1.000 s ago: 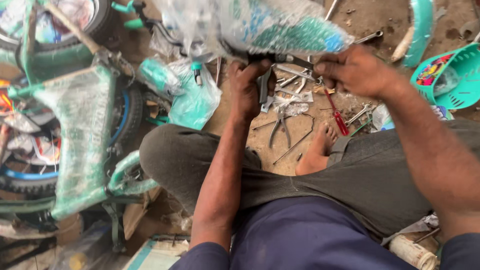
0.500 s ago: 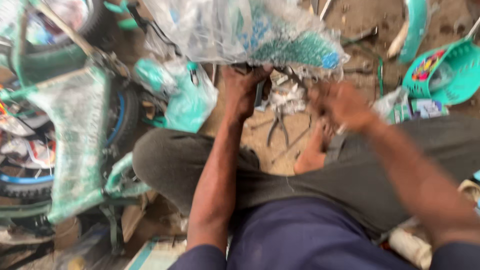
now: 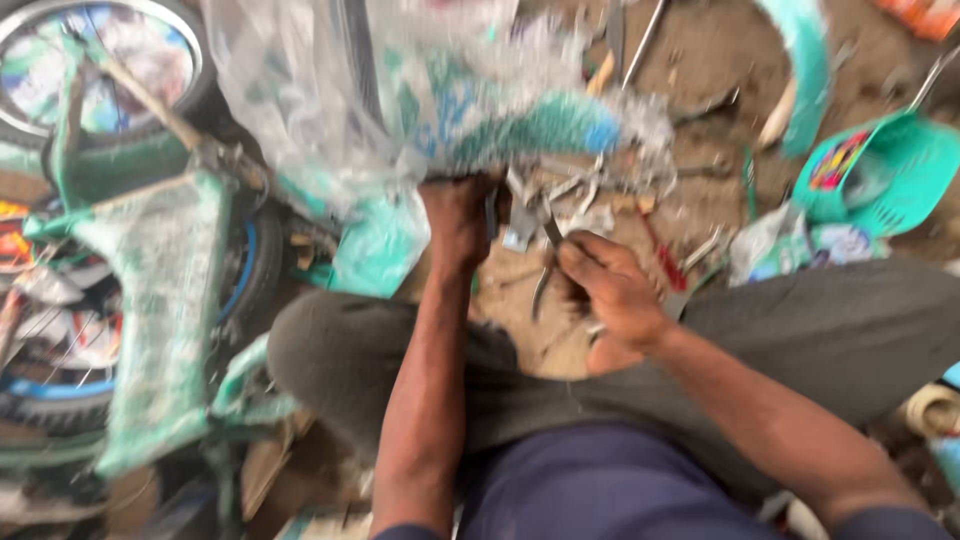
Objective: The person assembles a bicycle by attaching the handlebars to the frame and securing the seat post. They use wrenches and pliers to tighten bolts and fasteners while sitting on the floor surrounded by tools and parts.
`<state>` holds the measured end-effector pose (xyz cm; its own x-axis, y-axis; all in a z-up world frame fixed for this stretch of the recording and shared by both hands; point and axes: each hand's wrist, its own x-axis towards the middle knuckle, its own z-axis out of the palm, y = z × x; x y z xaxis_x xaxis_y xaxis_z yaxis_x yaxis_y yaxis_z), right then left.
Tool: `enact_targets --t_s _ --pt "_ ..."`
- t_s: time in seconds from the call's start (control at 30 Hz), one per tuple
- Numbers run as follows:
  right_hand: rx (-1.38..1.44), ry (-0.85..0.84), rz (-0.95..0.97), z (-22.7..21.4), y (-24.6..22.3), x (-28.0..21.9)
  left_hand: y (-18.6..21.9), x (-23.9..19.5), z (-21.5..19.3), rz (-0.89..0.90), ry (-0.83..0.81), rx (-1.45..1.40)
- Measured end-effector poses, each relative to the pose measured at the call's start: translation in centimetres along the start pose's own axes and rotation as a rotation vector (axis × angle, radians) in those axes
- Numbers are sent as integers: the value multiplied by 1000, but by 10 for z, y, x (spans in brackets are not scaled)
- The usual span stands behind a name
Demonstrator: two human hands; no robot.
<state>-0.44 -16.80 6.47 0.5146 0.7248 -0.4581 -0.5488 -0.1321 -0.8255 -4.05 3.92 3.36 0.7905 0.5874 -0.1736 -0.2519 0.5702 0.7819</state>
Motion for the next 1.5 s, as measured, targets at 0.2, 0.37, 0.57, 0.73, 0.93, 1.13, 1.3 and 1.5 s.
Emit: enact_targets --t_s 0.2,0.37,0.57,0.73,0.93,1.13,1.3,1.5 --pt "-1031 -93 -112 -116 -68 59 20 -9 15 -101 -65 358" --pt "-1156 86 383 -30 -94 44 -11 -7 -6 1 -97 728" --pt "806 46 75 68 17 3 -27 -5 -13 109 -51 788" --pt "-76 175 31 -20 -14 5 -2 11 7 -95 51 137" --pt "-995 -99 -160 -109 -96 69 2 7 12 -151 -41 187" --pt "-793 -24 -32 -10 -74 45 -21 -1 -8 -127 52 165" --pt "751 19 83 66 22 8 -34 1 -17 366 -14 892" --pt "-679 -60 -299 -46 -18 30 -15 12 -12 141 -140 756"
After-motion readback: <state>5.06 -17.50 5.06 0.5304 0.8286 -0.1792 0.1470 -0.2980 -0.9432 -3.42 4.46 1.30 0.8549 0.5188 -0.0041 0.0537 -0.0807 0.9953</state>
